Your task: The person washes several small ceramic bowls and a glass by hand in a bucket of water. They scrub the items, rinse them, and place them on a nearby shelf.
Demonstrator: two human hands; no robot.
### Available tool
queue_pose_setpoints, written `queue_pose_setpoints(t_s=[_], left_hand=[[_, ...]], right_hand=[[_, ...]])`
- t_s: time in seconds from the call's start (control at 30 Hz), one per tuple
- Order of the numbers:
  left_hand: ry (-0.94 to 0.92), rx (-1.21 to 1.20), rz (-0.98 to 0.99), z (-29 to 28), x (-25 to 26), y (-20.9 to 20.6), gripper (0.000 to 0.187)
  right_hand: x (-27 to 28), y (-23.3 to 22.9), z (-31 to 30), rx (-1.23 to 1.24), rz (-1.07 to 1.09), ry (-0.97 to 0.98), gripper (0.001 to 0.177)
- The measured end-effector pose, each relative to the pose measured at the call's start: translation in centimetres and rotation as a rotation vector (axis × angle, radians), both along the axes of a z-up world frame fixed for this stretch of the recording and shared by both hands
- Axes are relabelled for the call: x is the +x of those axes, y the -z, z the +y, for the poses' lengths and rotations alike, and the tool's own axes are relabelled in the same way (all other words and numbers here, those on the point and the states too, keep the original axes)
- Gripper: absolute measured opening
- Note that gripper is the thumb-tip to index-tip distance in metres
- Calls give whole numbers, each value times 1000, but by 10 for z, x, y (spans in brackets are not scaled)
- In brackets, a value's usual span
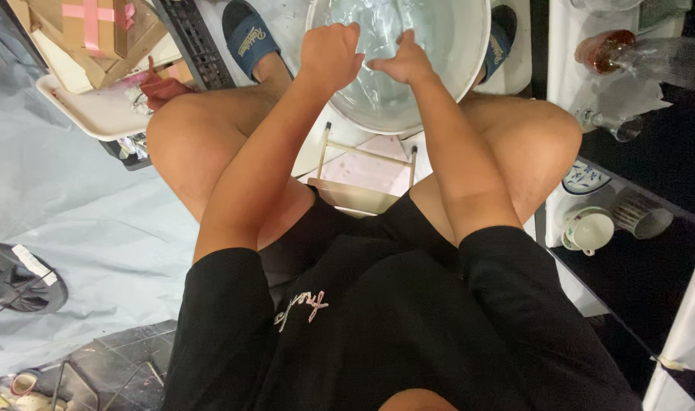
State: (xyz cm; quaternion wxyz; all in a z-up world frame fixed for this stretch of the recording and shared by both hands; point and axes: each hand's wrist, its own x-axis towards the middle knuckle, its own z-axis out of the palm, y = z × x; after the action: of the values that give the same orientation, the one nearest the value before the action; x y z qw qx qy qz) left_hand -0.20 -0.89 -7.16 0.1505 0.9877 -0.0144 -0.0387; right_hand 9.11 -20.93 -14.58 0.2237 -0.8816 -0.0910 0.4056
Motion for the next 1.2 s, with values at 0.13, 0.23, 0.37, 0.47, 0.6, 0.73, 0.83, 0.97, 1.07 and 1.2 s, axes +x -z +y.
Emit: queue_pose_setpoints(t_s=[0.13, 0.23, 0.37, 0.47, 0.6, 0.73, 0.83, 0.97, 1.07, 1.2], left_hand=[[-28, -76, 52, 5, 1, 0, 38], [-46, -270, -91, 12, 13, -12, 10], [-44, -460, -302, 14, 29, -43, 9], [-75, -656, -281, 4, 33, -67, 12], [-6, -611, -81, -15, 34, -82, 23], [-23, -543, 314, -29, 36, -81, 63], [123, -825, 259, -29, 34, -76, 66], [472, -393, 262, -42, 26, -69, 75], [449, -229, 316, -55, 22, -63, 63], [353, -333, 188, -46, 36, -57, 46]], right_hand=[[4, 11, -3, 33, -68, 5, 98], [6, -1, -7, 139, -99, -19, 87], [5, -33, -8, 379, -222, -71, 83], [6, -63, -7, 469, -278, -104, 81], [4, -98, -3, 427, -240, -96, 83], [-3, -115, -4, 539, -530, -241, 82], [-9, -117, -12, 519, -521, -256, 81], [-7, -117, -27, 532, -478, -391, 78], [-10, -118, -35, 512, -331, -358, 79], [-6, -120, -33, 502, -351, -170, 67]])
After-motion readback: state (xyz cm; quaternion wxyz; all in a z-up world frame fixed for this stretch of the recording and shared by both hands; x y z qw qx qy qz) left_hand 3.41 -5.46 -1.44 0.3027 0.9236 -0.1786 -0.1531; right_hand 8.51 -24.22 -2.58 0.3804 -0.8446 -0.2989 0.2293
